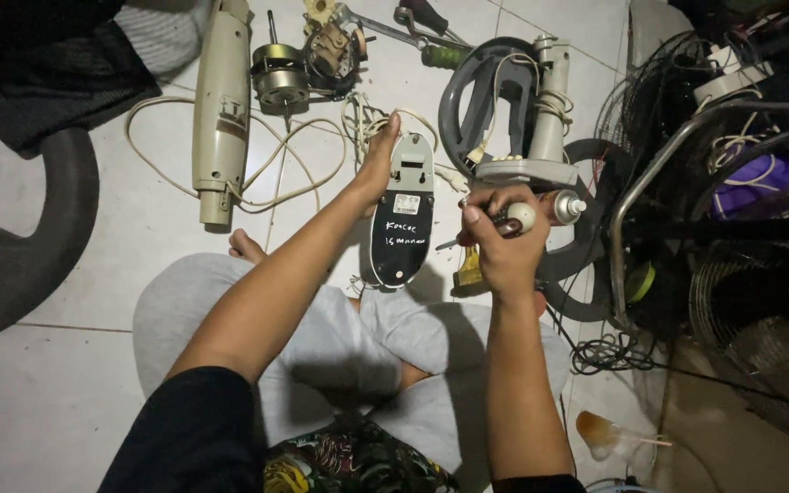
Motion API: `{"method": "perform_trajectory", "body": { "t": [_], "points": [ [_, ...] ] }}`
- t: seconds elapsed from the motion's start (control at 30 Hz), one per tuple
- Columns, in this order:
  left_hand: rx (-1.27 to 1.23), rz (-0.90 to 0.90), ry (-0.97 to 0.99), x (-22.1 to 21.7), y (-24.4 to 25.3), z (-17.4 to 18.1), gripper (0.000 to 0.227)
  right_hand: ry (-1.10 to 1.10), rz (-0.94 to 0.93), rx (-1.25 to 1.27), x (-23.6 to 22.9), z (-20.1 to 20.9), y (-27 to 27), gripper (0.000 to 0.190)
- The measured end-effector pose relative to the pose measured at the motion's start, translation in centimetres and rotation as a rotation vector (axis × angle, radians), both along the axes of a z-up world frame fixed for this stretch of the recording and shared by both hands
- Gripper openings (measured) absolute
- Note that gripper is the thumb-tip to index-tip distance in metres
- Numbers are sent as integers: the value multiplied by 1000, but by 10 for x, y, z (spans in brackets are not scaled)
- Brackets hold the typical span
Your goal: Disassembling the base of an electric iron using a screwdriver to remove internal components.
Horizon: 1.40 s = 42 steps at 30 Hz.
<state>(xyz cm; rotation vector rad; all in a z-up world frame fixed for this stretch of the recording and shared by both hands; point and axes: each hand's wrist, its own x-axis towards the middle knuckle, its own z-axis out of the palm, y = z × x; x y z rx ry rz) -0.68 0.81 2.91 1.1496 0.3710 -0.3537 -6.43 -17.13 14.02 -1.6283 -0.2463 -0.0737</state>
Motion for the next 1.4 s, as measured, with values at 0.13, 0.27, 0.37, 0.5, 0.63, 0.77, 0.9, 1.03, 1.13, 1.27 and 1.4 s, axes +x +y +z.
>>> {"method": "perform_trajectory", "body": {
  "t": [0.13, 0.27, 0.37, 0.5, 0.63, 0.77, 0.9, 1.03, 1.13, 1.27, 1.4],
  "points": [
    [-9, 7, 7, 1, 1, 1, 117, 38, 21, 89, -1, -4, 1, 32],
    [-13, -2, 5, -5, 4, 13, 116, 93, 24, 208, -3, -1, 4, 30],
    [-2, 2, -3, -5, 3, 10, 114, 109, 19, 260, 1, -9, 1, 29],
    [16, -2, -18, -2, 0, -1, 115, 241, -23, 337, 4, -5, 7, 25],
    [15, 4, -11, -1, 1, 0, 113, 391, -80, 523, 41, -80, -38, 25],
    [-9, 9, 14, 2, 0, -6, 118, 629, -285, 352, 54, -89, -43, 19],
    [-8, 3, 34, 4, 0, -7, 117, 653, -405, 36, 60, -135, -60, 20],
    [-16, 0, 36, -2, 5, 14, 117, 605, -527, -133, 78, -213, -85, 11],
    [-57, -10, 42, 0, 4, 8, 118, 618, -481, -374, 79, -230, -76, 18],
    [-78, -8, 38, 2, 6, 7, 119, 620, -454, -714, 80, -245, -65, 20],
    [-99, -5, 32, 5, 6, 1, 120, 615, -436, -825, 67, -224, -39, 19]
  ]
}}
